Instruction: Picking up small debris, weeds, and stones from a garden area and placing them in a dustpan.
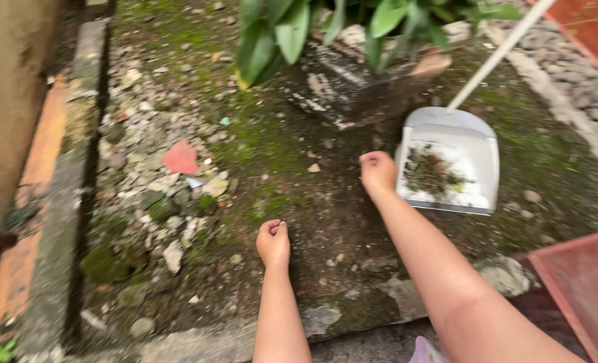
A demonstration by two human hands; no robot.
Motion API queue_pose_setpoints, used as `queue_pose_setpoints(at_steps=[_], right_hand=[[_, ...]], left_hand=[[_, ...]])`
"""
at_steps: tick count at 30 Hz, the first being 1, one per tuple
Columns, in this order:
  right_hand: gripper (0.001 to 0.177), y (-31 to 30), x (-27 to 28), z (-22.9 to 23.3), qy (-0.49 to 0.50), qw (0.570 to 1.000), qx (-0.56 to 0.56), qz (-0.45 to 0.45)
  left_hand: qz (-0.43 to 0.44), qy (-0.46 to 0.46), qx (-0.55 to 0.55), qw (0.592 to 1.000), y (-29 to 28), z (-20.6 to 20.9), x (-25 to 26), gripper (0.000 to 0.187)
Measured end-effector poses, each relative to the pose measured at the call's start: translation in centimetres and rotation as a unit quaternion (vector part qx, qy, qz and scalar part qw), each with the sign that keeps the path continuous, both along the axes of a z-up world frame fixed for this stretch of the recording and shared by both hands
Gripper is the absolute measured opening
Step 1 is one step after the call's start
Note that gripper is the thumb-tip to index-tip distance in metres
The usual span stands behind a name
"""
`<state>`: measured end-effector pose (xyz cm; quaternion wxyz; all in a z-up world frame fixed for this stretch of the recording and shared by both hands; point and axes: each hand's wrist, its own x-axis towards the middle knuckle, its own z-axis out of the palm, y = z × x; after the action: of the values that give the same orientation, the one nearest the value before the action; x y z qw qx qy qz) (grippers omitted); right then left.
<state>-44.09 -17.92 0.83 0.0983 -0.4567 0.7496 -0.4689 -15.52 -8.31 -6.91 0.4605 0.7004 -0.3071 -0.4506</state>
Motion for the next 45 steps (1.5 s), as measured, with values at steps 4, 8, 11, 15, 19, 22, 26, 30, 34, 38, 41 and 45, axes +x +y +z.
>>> queue_pose_setpoints(at_steps=[4,8,11,15,19,22,26,30,34,38,41,45], right_hand=[[0.011,1.6,-7.5,2.8,0.004,0.984,-0.085,-0.155],[0.031,2.5,-12.7,1.4,-0.056,0.961,-0.058,-0.263],[0.038,2.3,-12.9,-0.4,-0.062,0.956,0.022,-0.285],[0.037,1.3,-8.8,-0.5,-0.044,0.983,0.088,-0.152],[0.021,0.2,0.1,0.5,-0.04,0.994,0.104,0.022],[0.02,1.4,6.3,1.5,-0.019,0.981,0.156,0.117],[0.018,3.0,11.8,0.8,-0.006,0.935,0.234,0.265],[0.019,2.4,14.0,-0.4,0.033,0.908,0.279,0.31],[0.021,2.9,14.8,1.5,0.049,0.901,0.289,0.319],[0.02,3.7,15.2,3.7,0.404,0.778,0.28,0.392],[0.021,3.5,15.3,2.8,0.523,0.694,0.264,0.418],[0.014,3.3,15.4,2.1,0.465,0.754,0.235,0.399]], left_hand=[[-0.018,-0.027,-0.018,0.999,0.0,0.3,-1.3,0.023],[0.0,-0.032,0.025,0.999,0.6,1.8,-0.2,0.021],[0.048,-0.041,0.036,0.997,0.4,2.0,1.6,0.021],[0.138,-0.096,0.113,0.979,0.4,0.8,3.4,0.023],[0.186,-0.091,0.142,0.968,0.5,-2.0,4.3,0.021],[0.173,-0.085,0.143,0.971,0.9,-1.8,4.2,0.021],[0.129,-0.081,0.165,0.974,1.7,1.1,4.4,0.021],[0.112,-0.011,0.199,0.973,2.9,4.7,6.2,0.02],[0.128,-0.038,0.196,0.971,3.4,5.4,9.3,0.02],[0.145,-0.094,0.129,0.976,4.5,4.8,11.9,0.021],[0.148,-0.119,0.137,0.972,5.2,5.1,13.0,0.022],[0.139,-0.126,0.153,0.97,5.4,4.8,13.1,0.024]])
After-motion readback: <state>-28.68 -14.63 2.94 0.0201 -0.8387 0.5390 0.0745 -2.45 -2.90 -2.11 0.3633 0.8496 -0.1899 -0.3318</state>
